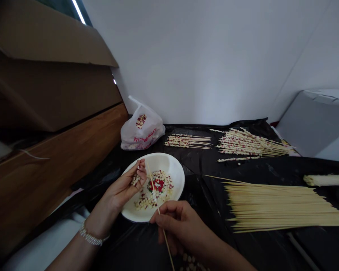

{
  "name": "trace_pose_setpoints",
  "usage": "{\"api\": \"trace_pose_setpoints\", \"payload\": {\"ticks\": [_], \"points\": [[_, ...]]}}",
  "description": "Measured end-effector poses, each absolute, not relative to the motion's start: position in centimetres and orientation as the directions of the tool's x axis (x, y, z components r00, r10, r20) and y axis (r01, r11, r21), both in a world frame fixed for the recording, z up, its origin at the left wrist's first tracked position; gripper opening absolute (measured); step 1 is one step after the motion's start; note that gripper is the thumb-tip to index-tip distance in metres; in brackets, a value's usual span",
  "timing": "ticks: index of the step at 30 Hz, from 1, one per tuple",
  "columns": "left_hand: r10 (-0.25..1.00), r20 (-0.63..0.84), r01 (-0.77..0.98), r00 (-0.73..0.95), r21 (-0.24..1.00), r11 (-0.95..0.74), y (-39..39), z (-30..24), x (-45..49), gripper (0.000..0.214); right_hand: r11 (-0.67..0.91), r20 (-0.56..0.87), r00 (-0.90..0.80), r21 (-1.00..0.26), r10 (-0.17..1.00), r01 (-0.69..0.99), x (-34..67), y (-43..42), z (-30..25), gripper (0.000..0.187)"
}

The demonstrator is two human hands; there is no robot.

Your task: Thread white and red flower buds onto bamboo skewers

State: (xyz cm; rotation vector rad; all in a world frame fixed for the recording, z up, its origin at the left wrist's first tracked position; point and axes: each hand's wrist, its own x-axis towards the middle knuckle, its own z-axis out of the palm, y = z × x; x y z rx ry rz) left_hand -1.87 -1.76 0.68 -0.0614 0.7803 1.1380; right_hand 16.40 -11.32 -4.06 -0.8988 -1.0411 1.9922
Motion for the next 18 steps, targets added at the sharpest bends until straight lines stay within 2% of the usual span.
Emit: {"api": "trace_pose_setpoints", "payload": {"ticks": [4, 11, 14, 18], "points": [[0.823, -0.536, -0.795, 0.188, 0.409, 0.448, -1.6, -0.1, -2.3, 0.049, -0.458, -0.278, -0.567, -0.865, 0.776, -0.203, 16.3, -11.4, -4.1, 0.037], [0.79, -0.566, -0.794, 0.237, 0.355, 0.493, -1.4, 0.2, -1.9, 0.037, -0.454, -0.273, -0.579, -0.87, 0.768, -0.193, 16.2, -11.5, -4.2, 0.038], [0.808, -0.543, -0.754, 0.226, 0.428, 0.499, -1.3, -0.2, -2.2, 0.039, -0.448, -0.253, -0.573, -0.865, 0.779, -0.227, 16.3, -11.5, -4.3, 0.036], [0.831, -0.516, -0.715, 0.208, 0.499, 0.49, -1.3, -1.2, -2.9, 0.054, -0.448, -0.242, -0.57, -0.857, 0.785, -0.253, 16.3, -11.4, -4.4, 0.033]]}}
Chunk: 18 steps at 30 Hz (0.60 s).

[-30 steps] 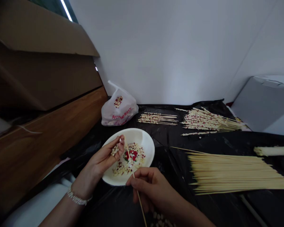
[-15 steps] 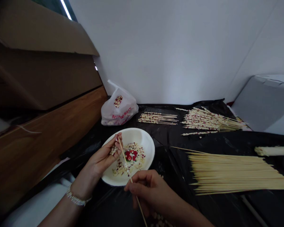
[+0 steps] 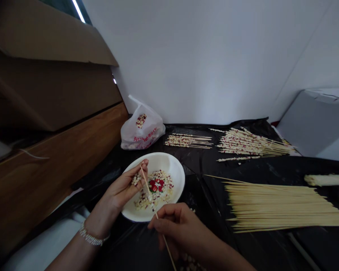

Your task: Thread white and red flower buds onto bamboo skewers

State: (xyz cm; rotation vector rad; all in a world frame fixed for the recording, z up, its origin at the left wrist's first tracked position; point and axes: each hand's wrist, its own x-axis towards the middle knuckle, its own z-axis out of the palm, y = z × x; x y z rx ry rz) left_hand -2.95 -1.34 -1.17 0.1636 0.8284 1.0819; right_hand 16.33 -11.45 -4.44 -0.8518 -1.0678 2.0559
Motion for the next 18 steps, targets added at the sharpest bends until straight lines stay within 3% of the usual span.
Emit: {"api": "trace_pose_setpoints", "payload": {"ticks": [18], "points": [[0.845, -0.524, -0.752, 0.108, 0.512, 0.414, -2.6, 1.2, -1.4, 0.047, -0.46, -0.273, -0.527, -0.848, 0.805, -0.264, 16.4, -11.4, -4.3, 0.031]]}}
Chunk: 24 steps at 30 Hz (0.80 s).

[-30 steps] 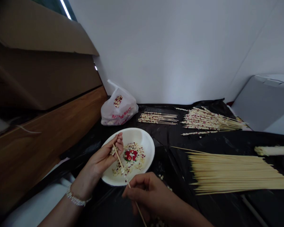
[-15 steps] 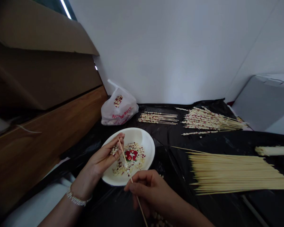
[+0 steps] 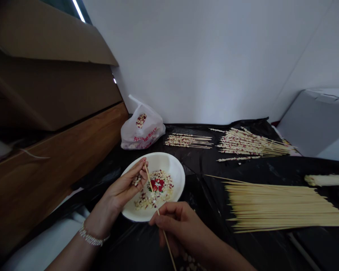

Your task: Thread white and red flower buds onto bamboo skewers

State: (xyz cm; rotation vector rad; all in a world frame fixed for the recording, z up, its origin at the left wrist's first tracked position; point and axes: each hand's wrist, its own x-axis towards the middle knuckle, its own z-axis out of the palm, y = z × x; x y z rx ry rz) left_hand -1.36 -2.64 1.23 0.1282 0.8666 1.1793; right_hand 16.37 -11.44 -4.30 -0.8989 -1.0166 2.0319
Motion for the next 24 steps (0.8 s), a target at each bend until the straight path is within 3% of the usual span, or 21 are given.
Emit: {"api": "trace_pose_setpoints", "payload": {"ticks": [13, 24], "points": [[0.85, -0.513, -0.729, 0.117, 0.537, 0.425, -2.2, 0.1, -1.7, 0.042, -0.469, -0.289, -0.515, -0.844, 0.807, -0.261, 16.5, -11.6, -4.2, 0.035], [0.815, -0.551, -0.752, 0.181, 0.456, 0.476, -1.7, -0.4, -2.0, 0.032, -0.464, -0.257, -0.541, -0.838, 0.801, -0.288, 16.4, -11.5, -4.6, 0.031]]}}
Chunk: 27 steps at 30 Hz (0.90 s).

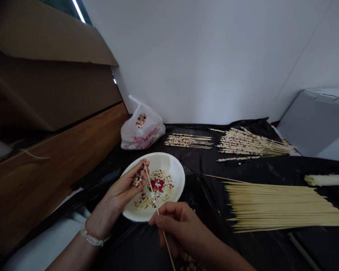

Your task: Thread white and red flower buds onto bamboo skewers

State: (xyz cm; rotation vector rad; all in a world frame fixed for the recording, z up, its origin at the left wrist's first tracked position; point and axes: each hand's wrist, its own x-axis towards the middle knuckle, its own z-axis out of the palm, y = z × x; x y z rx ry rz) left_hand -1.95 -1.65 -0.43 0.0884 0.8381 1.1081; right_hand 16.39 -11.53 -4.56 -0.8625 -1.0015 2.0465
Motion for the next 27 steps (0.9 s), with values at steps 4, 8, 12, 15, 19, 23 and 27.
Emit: {"api": "trace_pose_setpoints", "payload": {"ticks": [4, 8, 12, 15, 19, 23, 27], "points": [[0.804, -0.562, -0.756, 0.194, 0.437, 0.487, -1.7, -0.2, -1.9, 0.037, -0.459, -0.247, -0.549, -0.84, 0.798, -0.289, 16.3, -11.5, -4.6, 0.032], [0.804, -0.569, -0.765, 0.173, 0.436, 0.473, -1.7, -0.1, -1.9, 0.04, -0.464, -0.256, -0.541, -0.836, 0.802, -0.292, 16.2, -11.6, -4.3, 0.034], [0.806, -0.565, -0.769, 0.174, 0.434, 0.47, -1.6, -0.3, -2.0, 0.04, -0.451, -0.249, -0.526, -0.84, 0.814, -0.301, 16.2, -11.6, -4.2, 0.036], [0.808, -0.558, -0.763, 0.188, 0.435, 0.478, -1.5, -0.7, -2.1, 0.04, -0.432, -0.248, -0.508, -0.857, 0.825, -0.282, 16.2, -11.6, -4.0, 0.039], [0.819, -0.545, -0.764, 0.182, 0.446, 0.466, -1.5, -0.8, -2.0, 0.046, -0.427, -0.264, -0.489, -0.866, 0.831, -0.259, 16.3, -11.5, -3.8, 0.04], [0.805, -0.56, -0.745, 0.196, 0.448, 0.493, -1.8, -0.1, -1.7, 0.043, -0.415, -0.256, -0.494, -0.877, 0.831, -0.244, 16.4, -11.6, -3.7, 0.037], [0.808, -0.56, -0.691, 0.182, 0.512, 0.51, -2.1, 0.6, -1.5, 0.03, -0.411, -0.258, -0.488, -0.88, 0.834, -0.238, 16.4, -11.5, -3.7, 0.037]]}}
